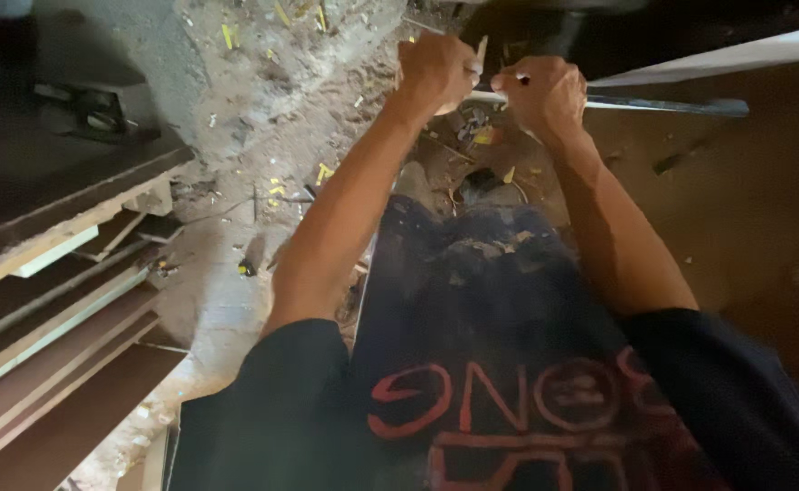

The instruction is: The person uses a hammer to tap a long black trim strip into place along the edge of a white cabinet. They repeatedly adjust and reposition the trim strip to align it with the cabinet edge, then hammer it into place.

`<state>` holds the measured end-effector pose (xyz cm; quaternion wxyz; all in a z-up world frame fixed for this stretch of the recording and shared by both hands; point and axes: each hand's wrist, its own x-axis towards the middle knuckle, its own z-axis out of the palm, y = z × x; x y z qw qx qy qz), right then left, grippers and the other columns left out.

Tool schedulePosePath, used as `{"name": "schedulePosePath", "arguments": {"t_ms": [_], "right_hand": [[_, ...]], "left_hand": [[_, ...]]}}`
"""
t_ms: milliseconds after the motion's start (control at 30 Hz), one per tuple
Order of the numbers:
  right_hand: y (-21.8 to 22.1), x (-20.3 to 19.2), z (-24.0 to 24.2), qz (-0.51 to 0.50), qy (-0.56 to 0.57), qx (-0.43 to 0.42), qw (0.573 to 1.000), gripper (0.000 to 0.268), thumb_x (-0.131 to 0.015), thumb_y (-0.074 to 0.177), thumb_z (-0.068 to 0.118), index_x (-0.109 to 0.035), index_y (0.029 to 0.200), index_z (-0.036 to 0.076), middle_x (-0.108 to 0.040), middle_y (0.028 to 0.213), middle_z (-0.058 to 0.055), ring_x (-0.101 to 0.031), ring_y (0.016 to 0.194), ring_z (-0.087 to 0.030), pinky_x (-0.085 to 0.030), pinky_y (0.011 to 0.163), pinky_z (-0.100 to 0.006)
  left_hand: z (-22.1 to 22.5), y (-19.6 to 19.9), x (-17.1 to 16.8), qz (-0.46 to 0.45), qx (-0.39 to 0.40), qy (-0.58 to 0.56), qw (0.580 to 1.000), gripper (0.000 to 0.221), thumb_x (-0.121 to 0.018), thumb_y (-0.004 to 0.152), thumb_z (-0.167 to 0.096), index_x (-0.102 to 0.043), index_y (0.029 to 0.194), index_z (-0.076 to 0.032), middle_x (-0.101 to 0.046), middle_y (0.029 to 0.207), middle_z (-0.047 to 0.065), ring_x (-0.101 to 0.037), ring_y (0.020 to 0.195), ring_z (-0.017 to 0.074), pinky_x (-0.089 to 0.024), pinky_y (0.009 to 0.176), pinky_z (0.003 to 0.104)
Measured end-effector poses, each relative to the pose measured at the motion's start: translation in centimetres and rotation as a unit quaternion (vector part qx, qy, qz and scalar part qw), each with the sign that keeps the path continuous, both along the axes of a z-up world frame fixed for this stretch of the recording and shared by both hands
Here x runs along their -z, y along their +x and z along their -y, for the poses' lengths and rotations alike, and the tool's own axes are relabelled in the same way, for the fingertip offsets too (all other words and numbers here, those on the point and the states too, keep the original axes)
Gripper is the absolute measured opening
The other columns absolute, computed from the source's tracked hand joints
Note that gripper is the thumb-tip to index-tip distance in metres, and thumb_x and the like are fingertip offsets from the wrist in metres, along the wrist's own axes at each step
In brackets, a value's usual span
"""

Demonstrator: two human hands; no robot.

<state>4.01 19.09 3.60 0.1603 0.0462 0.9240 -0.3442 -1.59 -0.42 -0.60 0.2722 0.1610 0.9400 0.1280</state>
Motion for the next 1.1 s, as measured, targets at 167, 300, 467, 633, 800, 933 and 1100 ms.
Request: {"name": "schedulePosePath", "arguments": {"t_ms": [167,300,467,633,800,933,1100], "right_hand": [[0.0,-0.3,-1.2,-0.036,-0.04,-0.048,0.997,0.033,-0.071,0.103,0.039,-0.084,0.107,0.009,-0.077,0.093,-0.018,-0.072,0.077,-0.032,-0.056,0.069,-0.045],[1.3,-0.2,-0.5,0.026,-0.059,-0.004,0.998,0.041,-0.067,0.103,0.048,-0.079,0.114,0.01,-0.077,0.096,-0.018,-0.074,0.08,-0.029,-0.057,0.07,-0.045],[1.0,-1.3,1.8,-0.076,-0.008,-0.083,0.994,0.038,-0.076,0.1,0.045,-0.083,0.11,0.009,-0.078,0.099,-0.02,-0.073,0.076,-0.032,-0.055,0.08,-0.049],[0.8,-1.4,2.2,-0.004,0.024,-0.035,0.999,0.037,-0.079,0.091,0.043,-0.083,0.106,0.009,-0.076,0.097,-0.02,-0.071,0.075,-0.031,-0.055,0.07,-0.047],[0.7,-0.1,2.7,-0.033,0.029,-0.025,0.999,0.035,-0.078,0.09,0.041,-0.083,0.104,0.009,-0.078,0.093,-0.018,-0.073,0.073,-0.031,-0.057,0.071,-0.048],[0.5,1.3,1.9,-0.065,0.027,-0.051,0.996,0.032,-0.072,0.106,0.039,-0.081,0.109,0.008,-0.076,0.093,-0.018,-0.072,0.067,-0.028,-0.057,0.067,-0.047],[1.3,0.9,-2.0,-0.14,-0.001,-0.066,0.988,0.025,-0.063,0.109,0.031,-0.081,0.116,0.015,-0.077,0.095,-0.011,-0.074,0.078,-0.022,-0.059,0.072,-0.04]], "left_hand": [[1.8,-1.6,-0.4,0.14,-0.059,0.141,0.978,0.025,-0.064,0.096,-0.038,-0.08,0.11,-0.025,-0.076,0.091,0.002,-0.068,0.075,0.0184,-0.053,0.073,0.045],[3.8,-1.0,-0.7,0.197,-0.032,0.173,0.964,0.032,-0.058,0.106,-0.038,-0.079,0.112,-0.016,-0.074,0.082,0.005,-0.06,0.062,0.0143,-0.053,0.064,0.037],[4.0,-0.1,-1.5,0.194,-0.044,0.186,0.962,0.03,-0.056,0.102,-0.035,-0.075,0.12,-0.02,-0.073,0.08,0.003,-0.062,0.059,0.0141,-0.053,0.061,0.036],[3.5,0.4,-0.8,0.109,-0.012,0.233,0.966,0.028,-0.064,0.1,-0.035,-0.079,0.119,-0.02,-0.079,0.105,0.007,-0.072,0.081,0.0179,-0.057,0.077,0.038],[3.2,0.3,-0.5,0.195,-0.032,0.186,0.963,0.033,-0.06,0.096,-0.039,-0.074,0.123,-0.027,-0.076,0.115,0.001,-0.076,0.084,0.0179,-0.06,0.08,0.039],[2.6,0.0,-1.0,0.071,0.021,0.221,0.973,0.043,-0.072,0.088,-0.053,-0.076,0.115,-0.02,-0.076,0.116,0.006,-0.073,0.093,0.0259,-0.056,0.078,0.046],[2.0,-0.4,-3.2,0.085,0.045,0.102,0.99,0.057,-0.069,0.094,-0.066,-0.074,0.106,-0.01,-0.076,0.094,0.011,-0.073,0.084,0.0263,-0.058,0.085,0.048]]}}
